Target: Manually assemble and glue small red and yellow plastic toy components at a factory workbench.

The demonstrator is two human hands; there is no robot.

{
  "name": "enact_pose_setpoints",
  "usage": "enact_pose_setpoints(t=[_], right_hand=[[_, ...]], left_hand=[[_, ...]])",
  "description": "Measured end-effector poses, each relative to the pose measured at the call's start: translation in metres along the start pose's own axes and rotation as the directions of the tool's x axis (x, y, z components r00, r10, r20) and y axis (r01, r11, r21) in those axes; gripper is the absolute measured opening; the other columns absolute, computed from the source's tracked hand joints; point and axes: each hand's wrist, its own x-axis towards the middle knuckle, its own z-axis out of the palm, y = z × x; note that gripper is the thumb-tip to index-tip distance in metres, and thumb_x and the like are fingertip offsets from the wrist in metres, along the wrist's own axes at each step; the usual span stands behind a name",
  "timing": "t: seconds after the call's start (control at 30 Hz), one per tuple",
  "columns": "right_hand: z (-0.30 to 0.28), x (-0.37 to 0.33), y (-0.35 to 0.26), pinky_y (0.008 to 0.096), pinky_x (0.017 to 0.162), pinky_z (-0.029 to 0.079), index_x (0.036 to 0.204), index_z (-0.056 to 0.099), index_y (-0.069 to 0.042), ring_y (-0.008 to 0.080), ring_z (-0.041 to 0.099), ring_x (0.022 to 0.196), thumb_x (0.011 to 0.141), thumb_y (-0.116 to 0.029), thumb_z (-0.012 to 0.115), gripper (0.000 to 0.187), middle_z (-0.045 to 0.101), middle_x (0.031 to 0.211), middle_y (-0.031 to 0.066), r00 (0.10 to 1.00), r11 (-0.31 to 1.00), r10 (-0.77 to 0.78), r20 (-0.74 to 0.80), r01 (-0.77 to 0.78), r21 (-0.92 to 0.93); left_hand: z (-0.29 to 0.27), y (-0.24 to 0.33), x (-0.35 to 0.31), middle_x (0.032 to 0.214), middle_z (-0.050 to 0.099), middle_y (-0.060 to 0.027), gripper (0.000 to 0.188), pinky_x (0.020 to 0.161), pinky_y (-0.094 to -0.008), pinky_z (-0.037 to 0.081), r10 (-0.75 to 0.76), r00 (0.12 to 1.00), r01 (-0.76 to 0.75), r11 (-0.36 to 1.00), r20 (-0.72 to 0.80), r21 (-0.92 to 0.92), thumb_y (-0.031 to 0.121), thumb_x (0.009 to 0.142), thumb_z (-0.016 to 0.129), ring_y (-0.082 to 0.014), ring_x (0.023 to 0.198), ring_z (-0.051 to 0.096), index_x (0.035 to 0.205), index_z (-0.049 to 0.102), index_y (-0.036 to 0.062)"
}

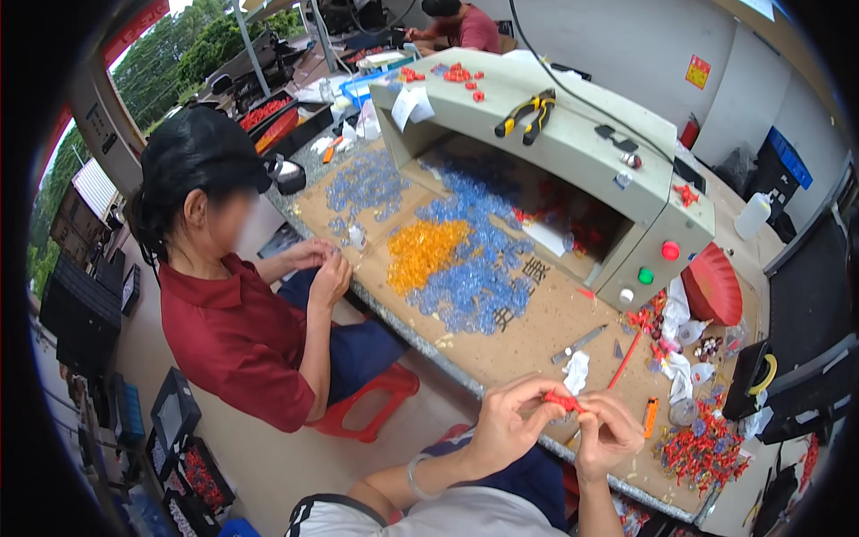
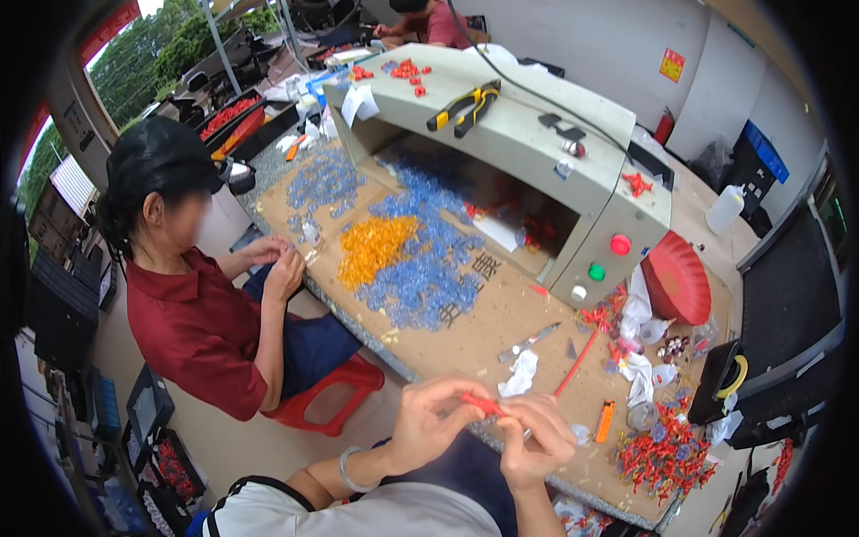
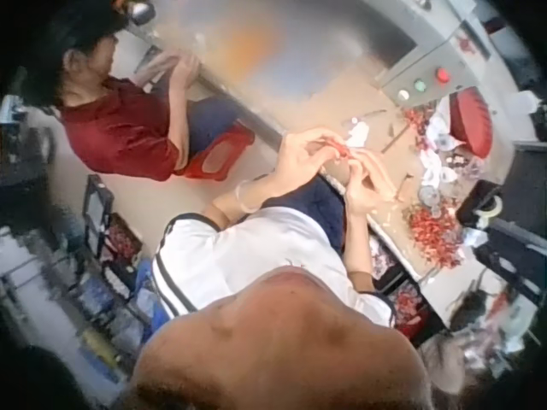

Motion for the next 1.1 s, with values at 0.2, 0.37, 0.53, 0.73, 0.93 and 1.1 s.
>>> enact_pose_setpoints(t=[0.2,0.37,0.53,0.73,0.93,1.1], right_hand=[[0.001,-0.008,-0.006,0.0329,0.068,0.046,0.077,0.068,0.004,0.0220,0.063,0.068,0.080,-0.019,0.075,0.024,0.067,0.074,0.0112,0.999,1.000,-0.017,-0.031,0.017,-0.009],[-0.004,-0.016,-0.009,0.0332,0.068,0.046,0.078,0.068,0.003,0.0220,0.063,0.068,0.080,-0.017,0.074,0.021,0.067,0.074,0.0109,0.999,1.000,-0.026,-0.030,0.026,0.010],[-0.004,-0.015,-0.011,0.0331,0.068,0.046,0.078,0.068,0.003,0.0229,0.063,0.067,0.079,-0.016,0.074,0.020,0.067,0.074,0.0117,0.998,0.998,-0.057,-0.025,0.056,-0.018],[-0.007,-0.026,-0.017,0.0330,0.068,0.046,0.077,0.067,0.003,0.0230,0.062,0.068,0.079,-0.016,0.074,0.020,0.067,0.074,0.0117,0.999,1.000,0.006,-0.047,-0.006,0.002],[-0.017,-0.035,-0.010,0.0332,0.069,0.046,0.076,0.067,0.003,0.0229,0.062,0.068,0.080,-0.016,0.073,0.020,0.066,0.075,0.0115,0.994,0.998,0.054,-0.094,-0.055,-0.011],[-0.025,-0.027,-0.007,0.0333,0.068,0.048,0.077,0.067,0.003,0.0236,0.062,0.069,0.080,-0.013,0.073,0.017,0.066,0.076,0.0122,0.994,1.000,0.013,-0.110,-0.013,0.007]], left_hand=[[0.002,0.003,-0.011,0.091,0.067,-0.0122,0.013,0.071,-0.0266,0.056,-0.006,1.000,0.006,1.000,-0.013,0.000,-0.008,0.080,0.064,-0.0152,0.081,0.066,0.092,0.064,-0.0058],[0.004,0.005,-0.018,0.091,0.067,-0.0127,0.013,0.072,-0.0274,0.056,0.017,1.000,-0.017,1.000,0.001,0.004,-0.008,0.079,0.064,-0.0165,0.081,0.067,0.092,0.064,-0.0061],[0.003,0.009,-0.019,0.091,0.067,-0.0127,0.014,0.072,-0.0284,0.056,0.030,1.000,-0.030,1.000,0.001,0.006,-0.007,0.078,0.065,-0.0172,0.082,0.067,0.092,0.064,-0.0060],[0.004,0.012,-0.028,0.092,0.066,-0.0125,0.013,0.073,-0.0280,0.056,0.008,1.000,-0.008,1.000,0.027,0.000,-0.007,0.079,0.065,-0.0174,0.083,0.066,0.092,0.064,-0.0062],[0.016,0.006,-0.030,0.092,0.066,-0.0125,0.014,0.074,-0.0282,0.056,-0.052,0.997,0.053,0.998,0.053,-0.018,-0.008,0.080,0.064,-0.0168,0.084,0.066,0.093,0.064,-0.0062],[0.026,0.004,-0.023,0.093,0.066,-0.0136,0.016,0.074,-0.0279,0.056,-0.027,0.996,0.027,1.000,0.084,-0.006,-0.010,0.078,0.063,-0.0167,0.087,0.066,0.093,0.064,-0.0063]])
